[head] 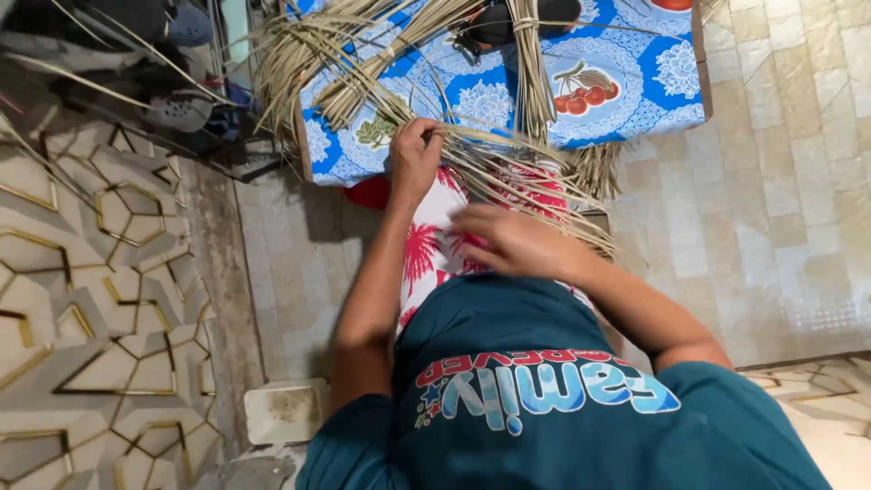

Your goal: The person sits on the floor and repeatedly gathers dried plant stalks, aligns them, and ties them into bundles using thin strips. They place each finished bundle on a patterned cloth on the floor and continue with the next set of stalks.

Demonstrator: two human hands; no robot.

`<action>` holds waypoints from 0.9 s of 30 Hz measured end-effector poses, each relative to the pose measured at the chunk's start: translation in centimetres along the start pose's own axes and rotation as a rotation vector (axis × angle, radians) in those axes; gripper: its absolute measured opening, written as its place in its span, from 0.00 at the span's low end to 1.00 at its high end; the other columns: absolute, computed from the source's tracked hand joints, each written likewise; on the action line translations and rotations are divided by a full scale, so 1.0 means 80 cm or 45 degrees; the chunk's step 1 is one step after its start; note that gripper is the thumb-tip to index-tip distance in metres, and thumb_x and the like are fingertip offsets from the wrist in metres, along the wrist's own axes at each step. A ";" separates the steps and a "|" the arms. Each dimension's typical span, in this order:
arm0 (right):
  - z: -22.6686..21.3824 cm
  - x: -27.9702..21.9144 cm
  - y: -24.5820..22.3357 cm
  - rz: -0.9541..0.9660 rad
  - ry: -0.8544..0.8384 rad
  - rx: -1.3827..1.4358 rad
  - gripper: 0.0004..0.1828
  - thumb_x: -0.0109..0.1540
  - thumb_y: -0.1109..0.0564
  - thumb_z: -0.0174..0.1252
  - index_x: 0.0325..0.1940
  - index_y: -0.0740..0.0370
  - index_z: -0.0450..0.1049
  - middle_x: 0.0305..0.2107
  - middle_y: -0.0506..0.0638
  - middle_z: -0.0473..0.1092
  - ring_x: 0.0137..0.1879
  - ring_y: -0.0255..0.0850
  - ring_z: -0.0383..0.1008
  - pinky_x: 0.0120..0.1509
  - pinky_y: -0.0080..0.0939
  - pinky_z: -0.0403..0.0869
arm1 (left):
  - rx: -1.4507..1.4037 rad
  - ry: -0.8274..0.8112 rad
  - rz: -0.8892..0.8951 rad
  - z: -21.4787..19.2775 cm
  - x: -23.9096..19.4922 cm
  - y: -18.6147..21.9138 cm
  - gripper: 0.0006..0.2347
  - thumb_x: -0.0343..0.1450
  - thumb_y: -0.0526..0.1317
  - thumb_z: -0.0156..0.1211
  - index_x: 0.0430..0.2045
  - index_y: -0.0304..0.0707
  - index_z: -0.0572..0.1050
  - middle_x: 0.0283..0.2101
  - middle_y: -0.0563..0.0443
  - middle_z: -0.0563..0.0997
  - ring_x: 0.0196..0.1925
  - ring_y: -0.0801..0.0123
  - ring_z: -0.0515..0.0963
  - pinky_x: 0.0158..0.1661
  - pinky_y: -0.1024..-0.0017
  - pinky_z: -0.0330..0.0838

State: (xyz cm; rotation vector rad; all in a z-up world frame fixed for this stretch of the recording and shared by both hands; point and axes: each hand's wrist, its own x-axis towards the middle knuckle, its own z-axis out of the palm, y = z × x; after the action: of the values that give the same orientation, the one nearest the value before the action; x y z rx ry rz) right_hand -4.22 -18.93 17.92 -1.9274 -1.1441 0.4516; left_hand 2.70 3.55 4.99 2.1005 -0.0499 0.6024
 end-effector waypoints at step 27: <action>0.063 0.090 0.166 -0.156 0.826 -0.470 0.14 0.67 0.58 0.65 0.54 0.69 0.78 0.47 0.61 0.76 0.51 0.53 0.74 0.55 0.51 0.72 | -1.304 0.766 -1.010 -0.174 0.178 -0.090 0.08 0.73 0.25 0.59 0.45 0.20 0.74 0.29 0.41 0.78 0.18 0.71 0.70 0.16 0.75 0.65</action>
State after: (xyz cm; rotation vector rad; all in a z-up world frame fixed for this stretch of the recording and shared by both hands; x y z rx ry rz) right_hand 3.53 -13.61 5.05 -2.0656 -0.9355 -0.4614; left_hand 11.51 21.46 12.01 0.7785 0.6484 0.5145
